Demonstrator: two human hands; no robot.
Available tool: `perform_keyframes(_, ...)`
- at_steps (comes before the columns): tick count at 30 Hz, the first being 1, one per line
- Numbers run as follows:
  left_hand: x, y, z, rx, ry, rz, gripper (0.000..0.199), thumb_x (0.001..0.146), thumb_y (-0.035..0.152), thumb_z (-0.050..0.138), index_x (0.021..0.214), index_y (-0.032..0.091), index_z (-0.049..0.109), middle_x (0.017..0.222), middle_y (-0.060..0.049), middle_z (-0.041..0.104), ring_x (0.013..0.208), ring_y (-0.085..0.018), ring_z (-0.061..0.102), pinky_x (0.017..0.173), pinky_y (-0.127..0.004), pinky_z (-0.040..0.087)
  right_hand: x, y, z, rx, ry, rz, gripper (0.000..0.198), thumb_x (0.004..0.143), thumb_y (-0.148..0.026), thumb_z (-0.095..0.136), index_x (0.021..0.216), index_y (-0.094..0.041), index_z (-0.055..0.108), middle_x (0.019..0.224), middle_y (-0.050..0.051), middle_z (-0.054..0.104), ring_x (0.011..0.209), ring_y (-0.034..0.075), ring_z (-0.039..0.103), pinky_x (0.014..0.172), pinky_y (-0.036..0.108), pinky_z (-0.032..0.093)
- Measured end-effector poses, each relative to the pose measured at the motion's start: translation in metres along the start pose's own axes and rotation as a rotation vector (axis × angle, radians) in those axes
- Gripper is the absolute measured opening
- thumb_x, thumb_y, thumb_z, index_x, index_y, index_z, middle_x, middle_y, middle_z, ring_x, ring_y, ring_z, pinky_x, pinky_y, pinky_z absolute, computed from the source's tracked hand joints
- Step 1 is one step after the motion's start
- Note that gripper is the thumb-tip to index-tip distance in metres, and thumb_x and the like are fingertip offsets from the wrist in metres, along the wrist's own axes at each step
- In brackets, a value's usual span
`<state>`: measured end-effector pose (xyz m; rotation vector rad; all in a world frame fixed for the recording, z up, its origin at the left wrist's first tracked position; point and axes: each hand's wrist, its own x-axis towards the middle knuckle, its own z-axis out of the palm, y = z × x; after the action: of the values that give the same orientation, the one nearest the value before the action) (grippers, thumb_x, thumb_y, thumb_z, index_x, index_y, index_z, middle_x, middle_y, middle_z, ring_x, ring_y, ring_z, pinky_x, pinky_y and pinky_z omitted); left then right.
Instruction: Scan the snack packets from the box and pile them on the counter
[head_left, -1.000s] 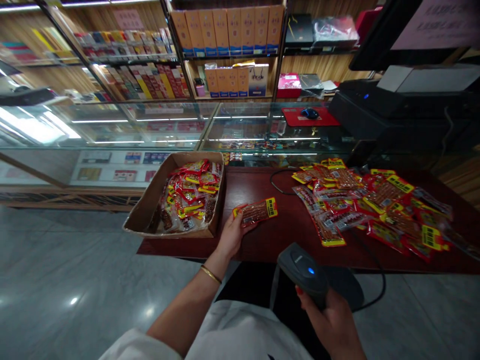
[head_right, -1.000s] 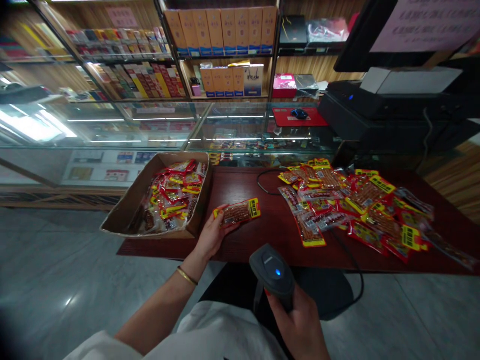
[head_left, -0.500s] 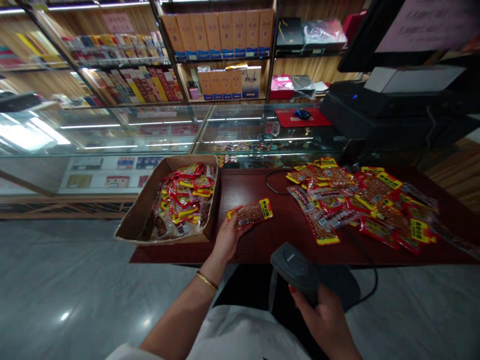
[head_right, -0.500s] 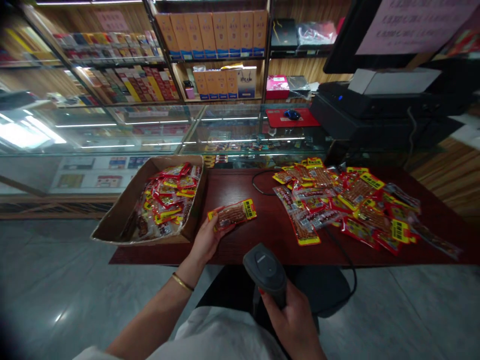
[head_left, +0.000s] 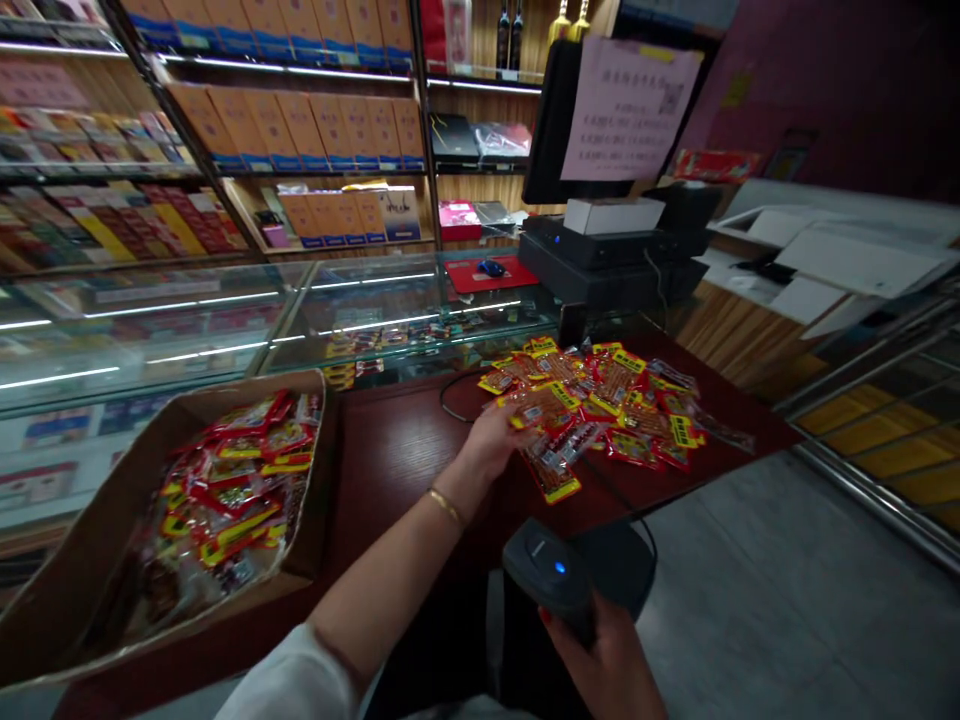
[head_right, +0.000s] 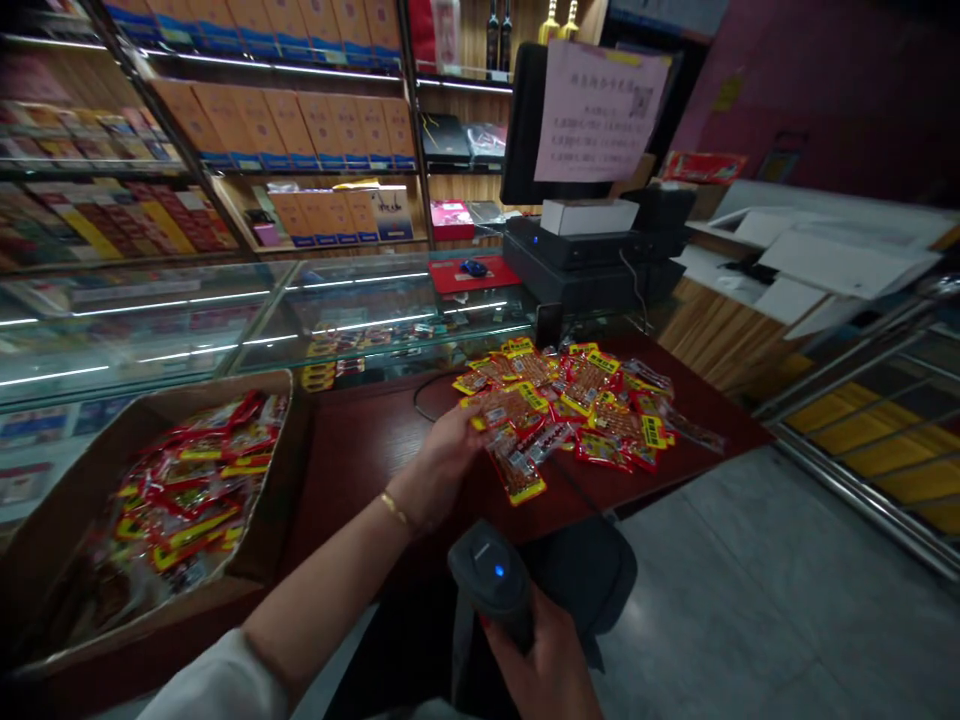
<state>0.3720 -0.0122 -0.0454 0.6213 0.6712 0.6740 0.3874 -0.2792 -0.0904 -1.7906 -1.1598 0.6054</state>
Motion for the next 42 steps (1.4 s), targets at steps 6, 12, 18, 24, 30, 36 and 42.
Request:
perform_keyframes(6,0.055,-0.001,0.066,0.11,-0.15,-0.141,0.017,0.089,0.014,0.056,0.103,0.012,0.065,0.111,-0.017,0.072,0.097,-0.021,0.072,0.095,-0.039,0.056,0.001,0.006,-0.004,-0.068,0.064,0.02,0.032,0.087,-0.042,0.064,0.102,-0.019,0.081,0.098,0.01,0.084,0.087,0.03,0.081,0.076,0.033,0.065)
perform_keyframes(12,-0.027,0.014,-0.013,0.387,-0.071,0.215,0.036,0.082,0.018,0.068,0.118,0.018,0.069,0.121,-0.012,0.072,0.101,-0.022,0.069,0.09,-0.034,0.055,-0.003,0.017,-0.007,-0.106,0.012,-0.011,0.042,0.086,-0.056,0.065,0.102,-0.02,0.081,0.095,0.011,0.084,0.086,0.03,0.081,0.075,0.033,0.065)
perform_keyframes(18,-0.161,0.099,-0.139,1.102,0.354,0.658,0.031,0.09,0.029,0.059,0.117,0.022,0.073,0.111,-0.008,0.075,0.097,-0.023,0.069,0.09,-0.034,0.054,0.004,0.033,0.001,-0.185,-0.113,0.062,0.051,0.082,-0.07,0.063,0.089,-0.023,0.081,0.082,0.009,0.084,0.074,0.031,0.081,0.063,0.032,0.064)
perform_keyframes(24,-0.209,0.173,-0.236,1.994,0.567,0.283,0.035,0.092,0.029,0.057,0.123,0.02,0.07,0.119,-0.013,0.073,0.113,-0.029,0.067,0.101,-0.039,0.049,0.005,0.024,0.014,-0.202,-0.228,0.005,0.048,0.087,-0.065,0.06,0.093,-0.022,0.08,0.085,0.01,0.084,0.074,0.029,0.081,0.069,0.029,0.063)
perform_keyframes(30,-0.2,0.161,-0.236,2.331,0.157,0.215,0.039,0.087,0.01,0.06,0.122,0.024,0.069,0.118,-0.011,0.067,0.109,-0.025,0.065,0.091,-0.033,0.051,0.0,0.02,0.02,-0.222,-0.229,-0.032,0.048,0.089,-0.065,0.058,0.097,-0.022,0.08,0.092,0.01,0.084,0.08,0.029,0.081,0.077,0.03,0.064)
perform_keyframes(36,-0.196,0.153,-0.227,2.578,-0.012,0.31,0.04,0.09,0.007,0.057,0.124,0.024,0.068,0.13,-0.014,0.059,0.113,-0.028,0.06,0.09,-0.038,0.05,0.0,0.028,0.013,-0.255,-0.235,-0.042,0.052,0.088,-0.066,0.059,0.103,-0.021,0.08,0.094,0.011,0.084,0.085,0.031,0.082,0.076,0.031,0.065)
perform_keyframes(42,-0.206,0.172,-0.235,2.538,-0.217,0.434,0.035,0.085,0.018,0.067,0.119,0.024,0.072,0.15,-0.011,0.053,0.13,-0.031,0.052,0.103,-0.042,0.044,-0.001,0.028,0.01,-0.289,-0.2,-0.072,0.05,0.088,-0.067,0.058,0.095,-0.023,0.081,0.092,0.011,0.084,0.081,0.031,0.082,0.074,0.032,0.066)
